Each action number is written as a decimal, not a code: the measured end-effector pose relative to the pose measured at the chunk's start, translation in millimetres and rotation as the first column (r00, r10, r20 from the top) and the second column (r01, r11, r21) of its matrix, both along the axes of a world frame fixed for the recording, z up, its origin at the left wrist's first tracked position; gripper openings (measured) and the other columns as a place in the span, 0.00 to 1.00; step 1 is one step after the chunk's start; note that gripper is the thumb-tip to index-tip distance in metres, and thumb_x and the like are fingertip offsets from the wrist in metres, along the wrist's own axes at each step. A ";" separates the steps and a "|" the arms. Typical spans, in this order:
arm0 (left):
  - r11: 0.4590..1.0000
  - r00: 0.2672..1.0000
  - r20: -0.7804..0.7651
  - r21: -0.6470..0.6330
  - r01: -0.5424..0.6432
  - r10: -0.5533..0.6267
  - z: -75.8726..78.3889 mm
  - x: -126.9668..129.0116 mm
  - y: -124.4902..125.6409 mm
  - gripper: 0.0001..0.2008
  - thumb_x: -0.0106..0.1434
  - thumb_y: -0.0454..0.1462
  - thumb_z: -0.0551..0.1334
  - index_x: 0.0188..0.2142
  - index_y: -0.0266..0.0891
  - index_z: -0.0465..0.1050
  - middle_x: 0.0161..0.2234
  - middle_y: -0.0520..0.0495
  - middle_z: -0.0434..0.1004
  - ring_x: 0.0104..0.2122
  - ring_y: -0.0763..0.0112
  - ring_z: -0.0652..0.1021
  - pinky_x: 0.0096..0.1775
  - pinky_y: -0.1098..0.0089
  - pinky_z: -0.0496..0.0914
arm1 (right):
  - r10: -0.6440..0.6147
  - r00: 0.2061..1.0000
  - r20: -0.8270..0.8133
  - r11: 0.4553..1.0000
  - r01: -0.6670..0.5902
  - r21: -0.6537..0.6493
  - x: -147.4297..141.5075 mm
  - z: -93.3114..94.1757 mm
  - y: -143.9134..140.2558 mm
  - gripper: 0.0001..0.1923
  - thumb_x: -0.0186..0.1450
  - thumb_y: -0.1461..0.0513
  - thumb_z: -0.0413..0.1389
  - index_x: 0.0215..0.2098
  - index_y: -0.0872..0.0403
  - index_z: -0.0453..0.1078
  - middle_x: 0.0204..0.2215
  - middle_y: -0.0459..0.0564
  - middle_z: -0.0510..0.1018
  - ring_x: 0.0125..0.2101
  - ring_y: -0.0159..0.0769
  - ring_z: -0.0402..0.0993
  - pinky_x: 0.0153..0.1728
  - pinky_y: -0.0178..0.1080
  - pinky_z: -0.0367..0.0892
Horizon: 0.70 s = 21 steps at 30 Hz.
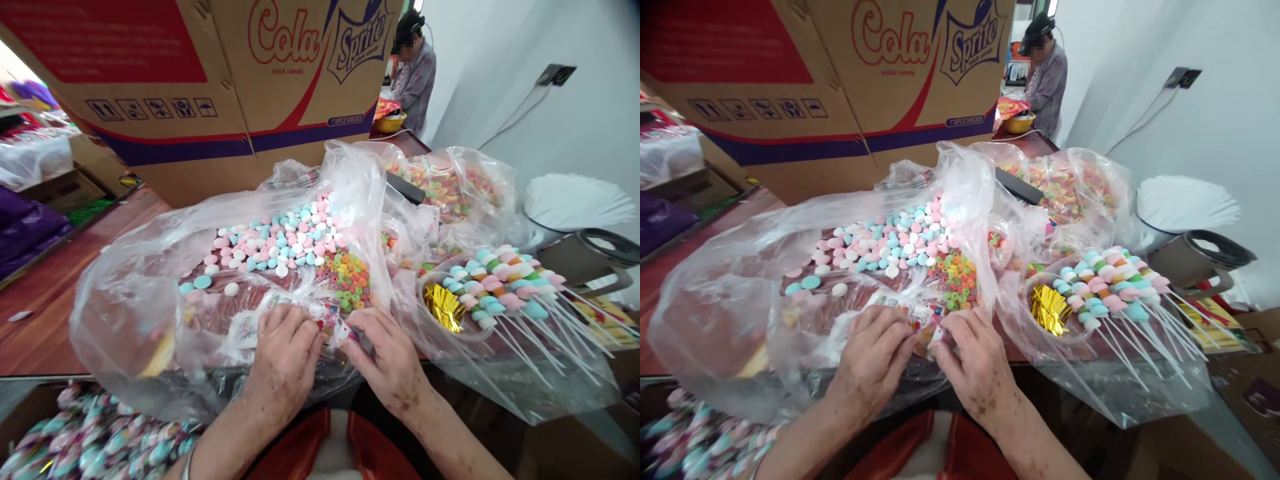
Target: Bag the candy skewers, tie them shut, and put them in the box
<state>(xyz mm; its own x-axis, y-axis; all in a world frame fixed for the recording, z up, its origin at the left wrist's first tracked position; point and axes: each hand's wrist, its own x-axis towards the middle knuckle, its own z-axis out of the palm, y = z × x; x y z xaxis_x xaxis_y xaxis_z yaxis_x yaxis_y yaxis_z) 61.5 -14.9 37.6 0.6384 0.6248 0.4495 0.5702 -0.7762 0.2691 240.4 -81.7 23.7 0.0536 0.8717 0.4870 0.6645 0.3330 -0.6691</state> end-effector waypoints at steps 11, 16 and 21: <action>0.907 0.973 0.034 -0.356 0.227 -0.230 24.9 12.5 8.0 0.08 0.67 0.33 0.55 0.31 0.41 0.69 0.29 0.49 0.75 0.31 0.66 0.74 0.37 0.66 0.67 | 0.126 0.991 -0.048 0.989 -0.129 -0.065 16.8 12.9 -1.3 0.06 0.69 0.67 0.52 0.34 0.52 0.68 0.30 0.46 0.74 0.32 0.34 0.70 0.36 0.36 0.65; 0.675 0.974 0.064 -0.710 0.198 -0.218 32.5 19.9 20.9 0.15 0.66 0.44 0.57 0.24 0.42 0.66 0.22 0.55 0.71 0.24 0.71 0.71 0.27 0.73 0.64 | 0.096 0.981 -0.171 0.988 -0.115 -0.106 24.0 19.9 -4.7 0.05 0.68 0.66 0.53 0.34 0.53 0.69 0.29 0.45 0.74 0.32 0.30 0.70 0.35 0.31 0.64; 0.730 0.975 0.051 -0.655 0.196 -0.216 36.5 31.7 21.2 0.11 0.63 0.43 0.58 0.27 0.42 0.71 0.25 0.54 0.75 0.25 0.71 0.72 0.29 0.75 0.66 | 0.072 0.994 -0.085 0.997 -0.071 0.013 32.3 18.9 -7.1 0.10 0.71 0.63 0.49 0.33 0.56 0.68 0.29 0.48 0.73 0.32 0.32 0.68 0.36 0.33 0.62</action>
<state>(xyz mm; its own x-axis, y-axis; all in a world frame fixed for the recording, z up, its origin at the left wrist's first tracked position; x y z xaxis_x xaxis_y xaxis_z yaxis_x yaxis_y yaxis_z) 93.2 6.3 74.2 0.7916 0.6099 -0.0376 0.4318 -0.5147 0.7407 272.7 -88.8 42.5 0.0328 0.8700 0.4919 0.5791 0.3846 -0.7189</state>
